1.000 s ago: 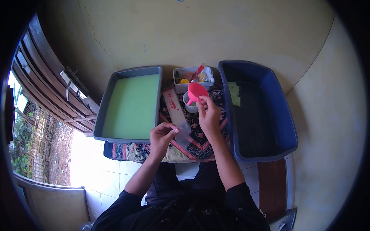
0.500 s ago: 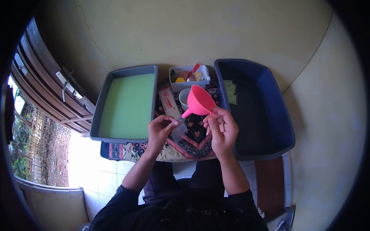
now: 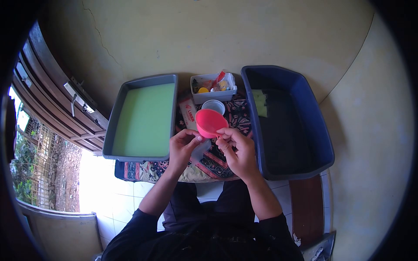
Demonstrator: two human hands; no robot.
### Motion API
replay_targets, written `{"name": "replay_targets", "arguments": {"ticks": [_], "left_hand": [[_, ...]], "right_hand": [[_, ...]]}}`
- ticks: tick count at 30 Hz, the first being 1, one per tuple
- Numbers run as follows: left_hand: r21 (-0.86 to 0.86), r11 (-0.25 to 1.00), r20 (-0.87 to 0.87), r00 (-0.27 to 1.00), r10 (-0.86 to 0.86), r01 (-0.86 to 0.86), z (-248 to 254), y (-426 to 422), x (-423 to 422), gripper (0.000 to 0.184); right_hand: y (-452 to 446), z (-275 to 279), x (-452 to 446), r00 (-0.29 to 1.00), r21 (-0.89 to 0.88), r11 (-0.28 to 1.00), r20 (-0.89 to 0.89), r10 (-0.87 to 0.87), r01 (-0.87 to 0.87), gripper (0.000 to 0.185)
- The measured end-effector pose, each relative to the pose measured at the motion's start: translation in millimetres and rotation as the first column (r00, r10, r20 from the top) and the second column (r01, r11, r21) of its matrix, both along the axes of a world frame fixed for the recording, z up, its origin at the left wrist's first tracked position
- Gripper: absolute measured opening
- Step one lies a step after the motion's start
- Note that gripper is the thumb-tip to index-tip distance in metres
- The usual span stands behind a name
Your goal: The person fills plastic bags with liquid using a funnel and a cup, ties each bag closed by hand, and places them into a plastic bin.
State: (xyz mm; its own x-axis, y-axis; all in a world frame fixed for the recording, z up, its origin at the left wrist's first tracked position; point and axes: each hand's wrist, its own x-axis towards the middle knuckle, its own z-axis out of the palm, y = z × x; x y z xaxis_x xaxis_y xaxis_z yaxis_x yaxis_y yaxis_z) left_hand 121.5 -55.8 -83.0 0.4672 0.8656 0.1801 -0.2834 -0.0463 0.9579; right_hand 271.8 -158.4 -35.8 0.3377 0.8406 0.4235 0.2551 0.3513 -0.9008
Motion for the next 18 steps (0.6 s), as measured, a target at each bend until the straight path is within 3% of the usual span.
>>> {"name": "replay_targets", "arguments": {"ticks": [8,13,18], "left_hand": [[-0.118,0.987,0.132,0.987,-0.092,0.107,-4,-9,-3,0.026],[-0.067,0.988,0.033,0.990,-0.137,0.139,-8,-12,-11,0.036],[-0.125,0.981,-0.044,0.987,-0.153,0.146,-8,-12,-19,0.033]], "right_hand": [[2,7,-4,0.985,0.011,0.999,0.168,-0.046,0.045,0.016],[0,8,-7,0.973,-0.015,1.000,0.229,-0.020,0.024,0.017],[0,13,-12,0.962,0.029,0.999,0.273,0.023,-0.032,0.017]]}}
